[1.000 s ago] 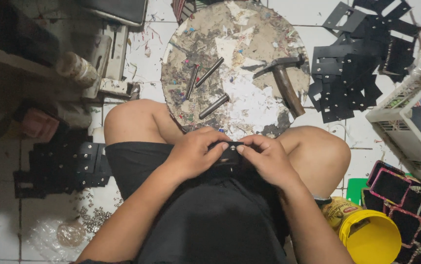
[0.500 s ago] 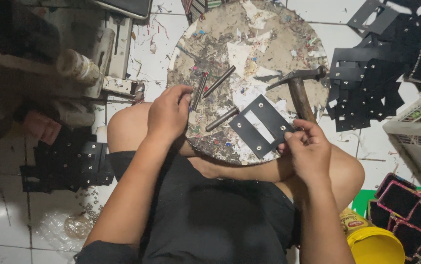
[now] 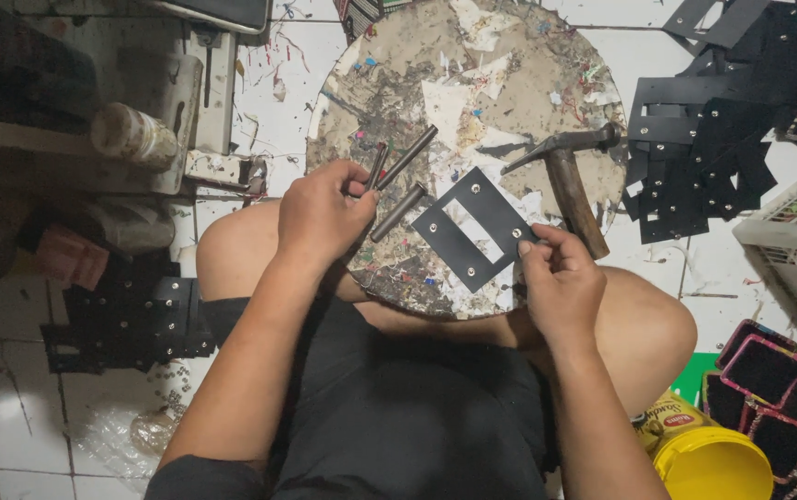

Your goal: Attaching metal studs or rivets to black leather components using a hammer and a setting tool on a circular workbench.

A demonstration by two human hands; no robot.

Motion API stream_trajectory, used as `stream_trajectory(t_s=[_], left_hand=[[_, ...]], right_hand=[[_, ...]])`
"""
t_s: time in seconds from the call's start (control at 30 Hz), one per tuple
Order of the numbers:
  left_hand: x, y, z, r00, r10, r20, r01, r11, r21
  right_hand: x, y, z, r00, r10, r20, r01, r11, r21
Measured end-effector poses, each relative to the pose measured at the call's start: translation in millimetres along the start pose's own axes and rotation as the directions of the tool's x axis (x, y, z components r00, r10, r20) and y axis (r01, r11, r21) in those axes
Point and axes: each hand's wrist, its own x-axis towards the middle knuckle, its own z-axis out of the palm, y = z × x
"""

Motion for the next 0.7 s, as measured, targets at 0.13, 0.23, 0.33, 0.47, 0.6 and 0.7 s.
stream_trajectory(t_s=[0.13,0.23,0.33,0.47,0.6,0.7], left_hand=[[-9,15,-10,1.0,0.007,0.0,-0.007,1.0,-0.018],[-8,13,-9,0.999,0.042,-0.009,-0.042,0.999,-0.005],[-8,9,-2,0.997,0.08,-0.007,-0.079,0.993,0.083],[-16,22,-8,0.988,0.152,0.008,-0.151,0.967,0.207],[-16,12,-1,0.992,0.127,0.017,-0.128,0.973,0.19],[-8,9,0,0.998,-0.023,0.055,0.019,0.997,0.071]], right_hand=[[2,1,-2,1.0,0.01,0.019,-0.011,1.0,0.026],[1,-4,-2,1.0,0.003,0.03,-0.004,1.0,0.02],[-4,-11,-3,0.999,0.007,0.048,-0.007,1.0,-0.001],[-9,-9,-3,0.994,-0.08,0.073,0.09,0.984,-0.151],[-8,-4,-3,0.966,-0.225,0.129,0.255,0.917,-0.308],[-10,-5,-3,0.955,-0.265,0.13,0.293,0.902,-0.317]])
